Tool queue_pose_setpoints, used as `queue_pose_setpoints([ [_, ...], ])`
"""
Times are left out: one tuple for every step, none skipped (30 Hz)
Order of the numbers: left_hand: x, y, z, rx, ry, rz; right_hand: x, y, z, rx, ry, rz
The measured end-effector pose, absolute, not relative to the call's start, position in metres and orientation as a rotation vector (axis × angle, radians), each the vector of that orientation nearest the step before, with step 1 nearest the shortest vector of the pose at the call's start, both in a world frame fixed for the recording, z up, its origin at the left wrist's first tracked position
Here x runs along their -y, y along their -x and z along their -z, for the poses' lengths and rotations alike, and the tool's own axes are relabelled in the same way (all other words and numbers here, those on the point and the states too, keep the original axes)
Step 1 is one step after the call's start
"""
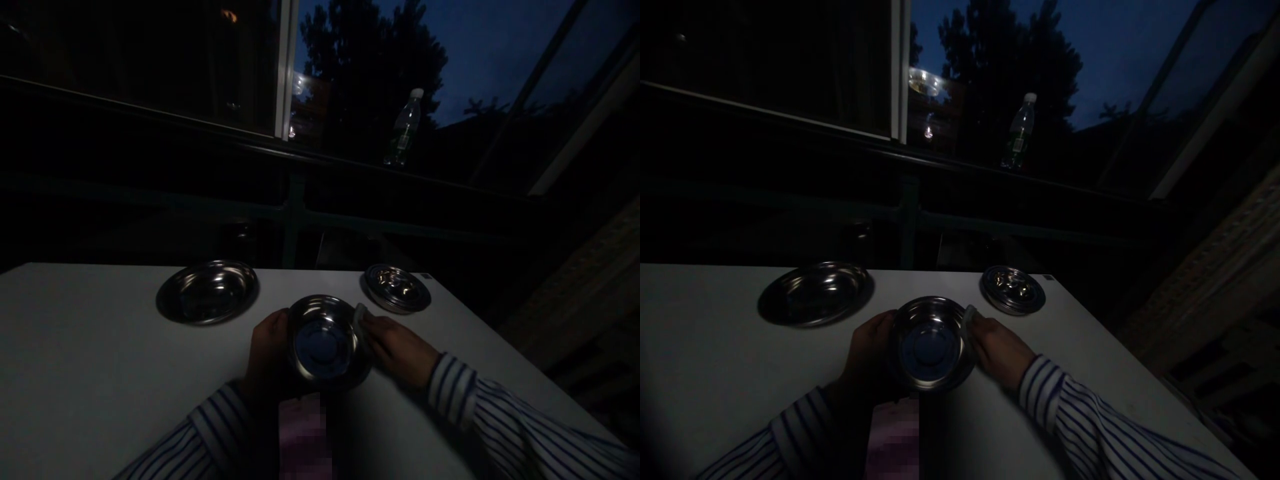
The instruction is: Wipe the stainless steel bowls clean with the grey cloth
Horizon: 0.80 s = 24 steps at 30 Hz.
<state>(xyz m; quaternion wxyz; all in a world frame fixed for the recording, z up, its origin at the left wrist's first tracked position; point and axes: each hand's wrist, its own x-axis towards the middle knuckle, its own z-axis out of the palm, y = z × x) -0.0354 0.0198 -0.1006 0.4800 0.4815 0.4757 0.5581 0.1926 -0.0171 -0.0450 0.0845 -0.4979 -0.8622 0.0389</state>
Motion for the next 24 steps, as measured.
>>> queue_pose_setpoints([
  [-0.02,0.035,0.102,-1.164,-1.171,-1.367,0.03,-0.19,0.046,2.555,1.496,-0.12],
  [-0.02,0.035,0.103,-1.169,-1.168,-1.37,0.042,-0.185,0.047,2.527,1.497,-0.148],
  [-0.02,0.035,0.104,-1.174,-1.165,-1.373,0.052,-0.178,0.048,2.492,1.501,-0.19],
  [-0.021,0.035,0.105,-1.18,-1.163,-1.374,0.059,-0.169,0.051,2.495,1.477,-0.246],
  [-0.021,0.035,0.106,-1.186,-1.161,-1.375,0.063,-0.159,0.054,2.48,1.456,-0.27],
  [-0.022,0.035,0.107,-1.193,-1.159,-1.377,0.065,-0.146,0.058,2.481,1.429,-0.263],
  [-0.022,0.036,0.107,-1.2,-1.159,-1.381,0.063,-0.134,0.063,2.485,1.43,-0.265],
  [-0.022,0.036,0.106,-1.205,-1.159,-1.384,0.06,-0.121,0.068,2.564,1.389,-0.303],
  [-0.023,0.037,0.106,-1.208,-1.159,-1.387,0.057,-0.11,0.074,2.59,1.374,-0.318],
  [-0.023,0.037,0.105,-1.209,-1.16,-1.389,0.053,-0.103,0.079,2.599,1.372,-0.324],
  [-0.023,0.038,0.104,-1.207,-1.16,-1.389,0.051,-0.099,0.083,2.605,1.374,-0.315],
  [-0.023,0.038,0.104,-1.203,-1.16,-1.384,0.05,-0.099,0.087,2.613,1.365,-0.257],
  [-0.023,0.038,0.103,-1.195,-1.159,-1.375,0.052,-0.105,0.089,2.618,1.344,-0.2],
  [-0.022,0.038,0.103,-1.185,-1.158,-1.365,0.055,-0.114,0.09,2.63,1.298,-0.151],
  [-0.022,0.038,0.104,-1.172,-1.157,-1.354,0.059,-0.127,0.09,2.606,1.292,-0.082],
  [-0.022,0.037,0.104,-1.158,-1.155,-1.342,0.064,-0.141,0.088,2.598,1.285,-0.011],
  [-0.022,0.037,0.104,-1.146,-1.152,-1.335,0.067,-0.156,0.086,2.597,1.292,0.034],
  [-0.021,0.036,0.104,-1.135,-1.149,-1.331,0.068,-0.169,0.083,2.585,1.336,0.073],
  [-0.021,0.035,0.105,-1.127,-1.147,-1.328,0.068,-0.18,0.08,2.571,1.358,0.11],
  [-0.021,0.035,0.105,-1.123,-1.146,-1.328,0.065,-0.188,0.077,2.575,1.362,0.115],
  [-0.021,0.035,0.105,-1.123,-1.145,-1.329,0.06,-0.193,0.076,2.548,1.403,0.1],
  [-0.022,0.035,0.104,-1.125,-1.145,-1.33,0.053,-0.195,0.074,2.515,1.442,0.078],
  [-0.022,0.035,0.104,-1.127,-1.148,-1.331,0.045,-0.195,0.074,2.482,1.485,0.054],
  [-0.022,0.035,0.103,-1.128,-1.151,-1.332,0.035,-0.194,0.073,2.447,1.526,0.034],
])
